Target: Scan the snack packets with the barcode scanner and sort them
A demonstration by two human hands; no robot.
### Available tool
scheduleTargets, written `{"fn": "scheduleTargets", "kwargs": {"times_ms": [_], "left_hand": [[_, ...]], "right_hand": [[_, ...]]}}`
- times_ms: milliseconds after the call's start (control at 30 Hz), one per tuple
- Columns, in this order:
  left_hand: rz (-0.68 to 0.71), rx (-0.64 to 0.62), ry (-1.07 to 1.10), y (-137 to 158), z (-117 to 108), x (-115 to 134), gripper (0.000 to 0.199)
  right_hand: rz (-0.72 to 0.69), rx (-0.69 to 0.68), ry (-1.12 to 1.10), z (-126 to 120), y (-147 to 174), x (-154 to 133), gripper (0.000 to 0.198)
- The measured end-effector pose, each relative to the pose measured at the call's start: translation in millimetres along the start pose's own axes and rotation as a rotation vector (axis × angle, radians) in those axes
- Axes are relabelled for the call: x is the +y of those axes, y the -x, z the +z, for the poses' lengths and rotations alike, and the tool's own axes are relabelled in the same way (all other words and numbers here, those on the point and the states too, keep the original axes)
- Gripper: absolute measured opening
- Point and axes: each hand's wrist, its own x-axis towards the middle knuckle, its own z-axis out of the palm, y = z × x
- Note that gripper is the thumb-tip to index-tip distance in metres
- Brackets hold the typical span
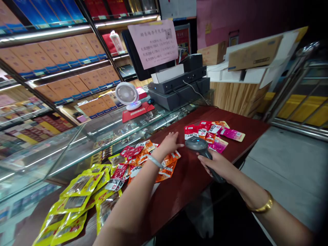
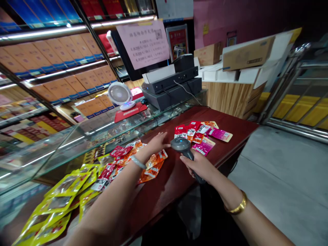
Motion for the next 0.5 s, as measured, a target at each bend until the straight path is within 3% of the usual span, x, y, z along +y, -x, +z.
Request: {"fn": "scheduleTargets", "kwargs": {"times_ms": [100,233,367,500], "left_hand": [[-0.072,-0.046,-0.03,43.7,-24.9,-33.5,0.051],[-0.092,-0.088,-0.194,85.6,-28.0,-46.9,0.045],[-0.048,-0.018,-0.308,90.6,-12.2,-38.4,0.067],[-0.04,-0.072,-0.31,72.4,-5.4,-31.0,0.061]], "right_hand": [[0.013,-0.054,0.008,10.0,-2.0,4.3,0.042],[-0.007,-0.115,0.061,22.1,-4.2,8.0,0.04],[-0.025,-0.127,0.125,27.9,-3.5,5.4,0.036],[-0.041,-0.124,0.147,28.1,-0.2,3.9,0.036]]}}
